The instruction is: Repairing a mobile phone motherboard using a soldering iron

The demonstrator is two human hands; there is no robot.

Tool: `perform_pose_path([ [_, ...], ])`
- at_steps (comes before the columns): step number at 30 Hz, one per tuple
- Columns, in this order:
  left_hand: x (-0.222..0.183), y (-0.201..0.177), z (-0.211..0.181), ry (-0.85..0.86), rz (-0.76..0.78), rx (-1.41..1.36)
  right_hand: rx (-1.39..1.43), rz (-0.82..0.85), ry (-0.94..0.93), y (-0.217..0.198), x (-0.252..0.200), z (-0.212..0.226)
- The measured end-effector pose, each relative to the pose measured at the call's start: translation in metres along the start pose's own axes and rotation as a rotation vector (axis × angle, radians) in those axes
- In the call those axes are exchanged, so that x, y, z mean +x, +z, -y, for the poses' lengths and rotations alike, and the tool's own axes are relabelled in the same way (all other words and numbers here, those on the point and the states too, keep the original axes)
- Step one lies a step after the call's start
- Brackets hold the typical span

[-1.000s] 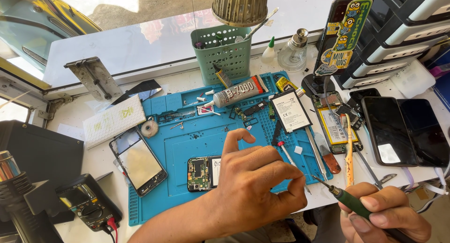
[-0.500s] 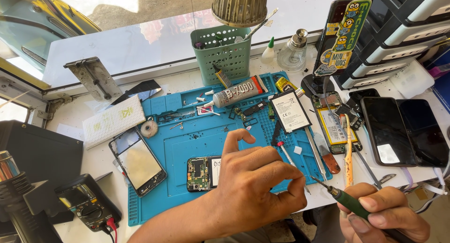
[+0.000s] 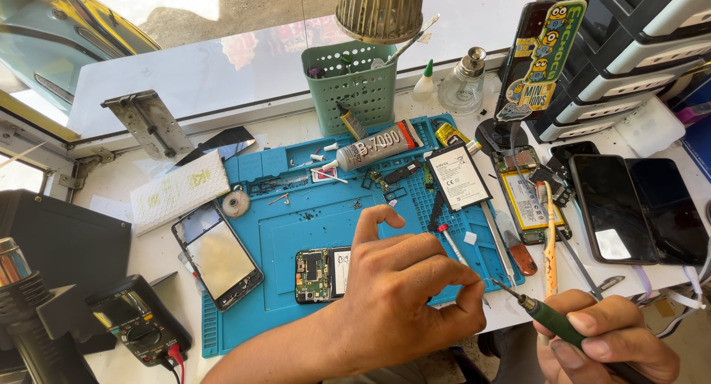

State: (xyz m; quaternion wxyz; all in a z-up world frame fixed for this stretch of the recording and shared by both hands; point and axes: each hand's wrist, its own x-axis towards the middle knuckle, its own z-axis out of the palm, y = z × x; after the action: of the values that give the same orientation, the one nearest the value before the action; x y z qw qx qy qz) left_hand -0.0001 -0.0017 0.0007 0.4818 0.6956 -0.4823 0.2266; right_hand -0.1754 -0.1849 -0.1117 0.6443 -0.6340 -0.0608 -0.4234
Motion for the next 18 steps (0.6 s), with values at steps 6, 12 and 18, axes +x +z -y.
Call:
perform_pose_path([
  [6,-0.0001,-0.0008,-0.0001,-0.003,0.002,-0.006,0.012,-0.001,0.017,0.0011,-0.0002,0.0013],
  [12,-0.0012,-0.0003,-0.0002,-0.016,-0.008,-0.01,0.012,-0.003,0.027,0.0007,-0.0011,0.0022],
  [18,-0.0008,-0.0013,-0.0008,-0.013,-0.001,-0.006,0.037,0.021,0.008,-0.0031,-0.0008,-0.0012],
])
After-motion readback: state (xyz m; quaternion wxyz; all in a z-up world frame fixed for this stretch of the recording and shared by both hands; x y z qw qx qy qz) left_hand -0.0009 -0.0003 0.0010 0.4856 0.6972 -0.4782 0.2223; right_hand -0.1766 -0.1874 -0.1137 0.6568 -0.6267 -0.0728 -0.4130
